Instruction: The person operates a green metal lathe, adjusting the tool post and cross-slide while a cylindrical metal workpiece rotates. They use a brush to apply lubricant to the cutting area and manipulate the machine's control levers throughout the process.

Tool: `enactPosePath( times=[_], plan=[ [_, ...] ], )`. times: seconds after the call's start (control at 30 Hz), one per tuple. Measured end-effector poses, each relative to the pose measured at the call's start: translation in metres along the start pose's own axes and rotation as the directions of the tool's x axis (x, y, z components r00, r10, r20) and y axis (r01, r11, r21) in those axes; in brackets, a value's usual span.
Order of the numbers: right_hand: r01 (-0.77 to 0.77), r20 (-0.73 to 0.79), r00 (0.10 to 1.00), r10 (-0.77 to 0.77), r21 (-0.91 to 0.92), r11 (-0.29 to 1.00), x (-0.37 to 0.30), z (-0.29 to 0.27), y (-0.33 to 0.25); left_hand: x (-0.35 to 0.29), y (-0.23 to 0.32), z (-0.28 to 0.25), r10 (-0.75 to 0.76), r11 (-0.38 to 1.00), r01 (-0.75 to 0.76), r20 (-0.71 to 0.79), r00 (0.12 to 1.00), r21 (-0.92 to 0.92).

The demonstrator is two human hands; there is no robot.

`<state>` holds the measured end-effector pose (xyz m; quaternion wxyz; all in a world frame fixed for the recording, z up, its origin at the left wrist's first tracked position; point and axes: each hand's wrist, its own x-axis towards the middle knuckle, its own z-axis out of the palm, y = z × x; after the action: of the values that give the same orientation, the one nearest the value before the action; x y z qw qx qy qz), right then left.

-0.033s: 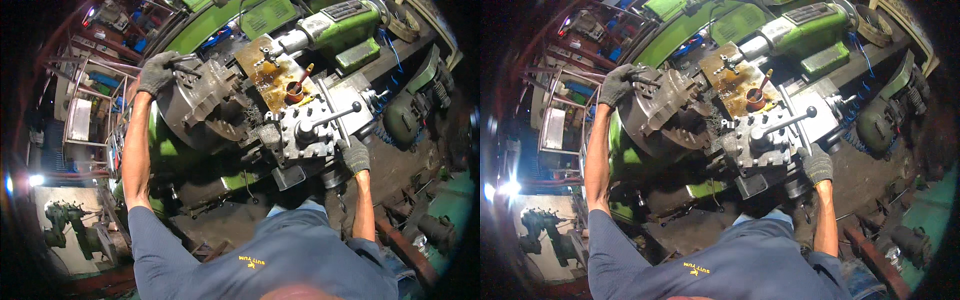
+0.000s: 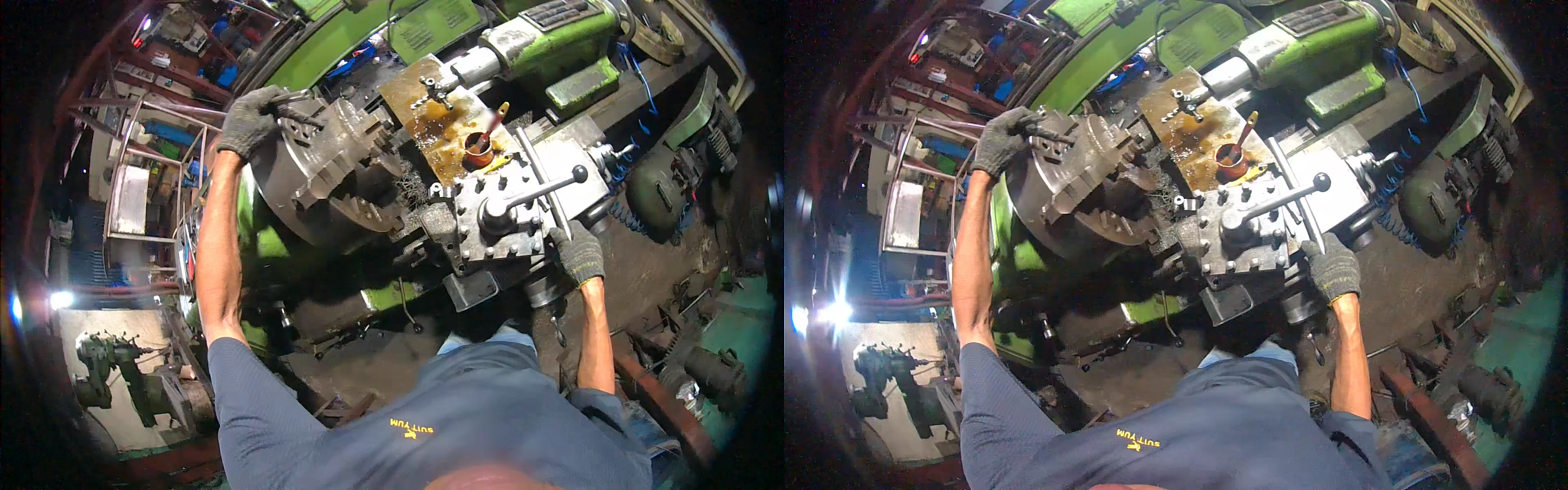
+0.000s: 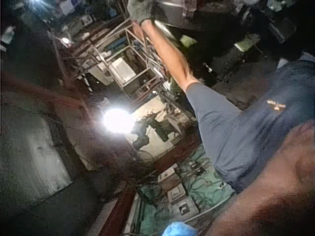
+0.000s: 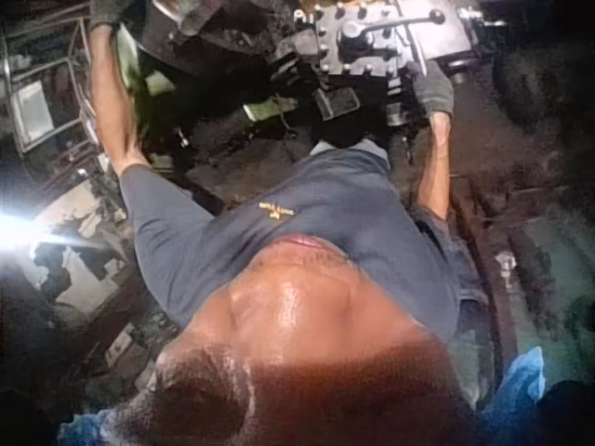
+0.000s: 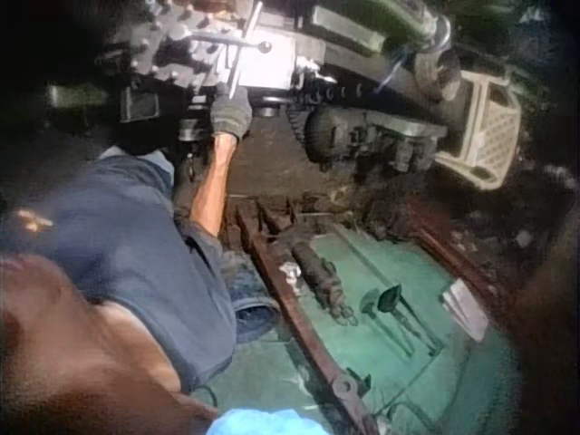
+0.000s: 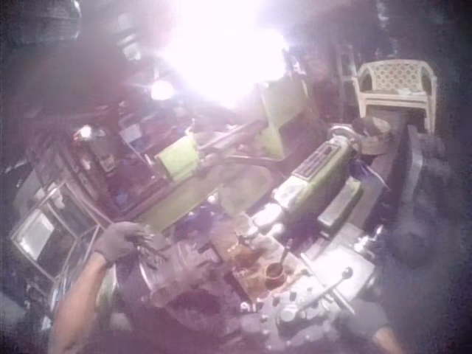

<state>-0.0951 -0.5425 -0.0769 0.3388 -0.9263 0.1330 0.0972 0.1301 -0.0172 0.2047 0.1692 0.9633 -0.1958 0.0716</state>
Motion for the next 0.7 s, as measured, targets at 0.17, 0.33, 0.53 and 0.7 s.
enactPosePath(
  times=[0.17, 0.33, 0.53, 0.7],
  plan=[
    [0.027, -0.017, 1.000, -0.027, 0.032, 0.999, 0.004, -0.003, 0.006, 0.045, -0.005, 0.000, 0.090, 0.961, -0.166, 0.320, 0.943, 0.220],
    [0.115, -0.041, 0.992, -0.115, -0.003, 0.993, 0.013, 0.010, 0.034, 0.064, -0.022, 0.018, 0.122, 0.962, -0.158, 0.168, 0.978, 0.224],
    [0.043, -0.239, 0.971, -0.008, 0.139, 0.989, -0.029, -0.029, 0.039, 0.080, -0.049, 0.035, 0.197, 0.871, -0.176, 0.002, 0.980, 0.459],
    [0.129, -0.376, 0.927, -0.015, 0.278, 0.952, -0.082, -0.069, 0.048, 0.065, -0.039, 0.041, 0.128, 0.831, -0.096, -0.020, 0.992, 0.547]
  ],
)
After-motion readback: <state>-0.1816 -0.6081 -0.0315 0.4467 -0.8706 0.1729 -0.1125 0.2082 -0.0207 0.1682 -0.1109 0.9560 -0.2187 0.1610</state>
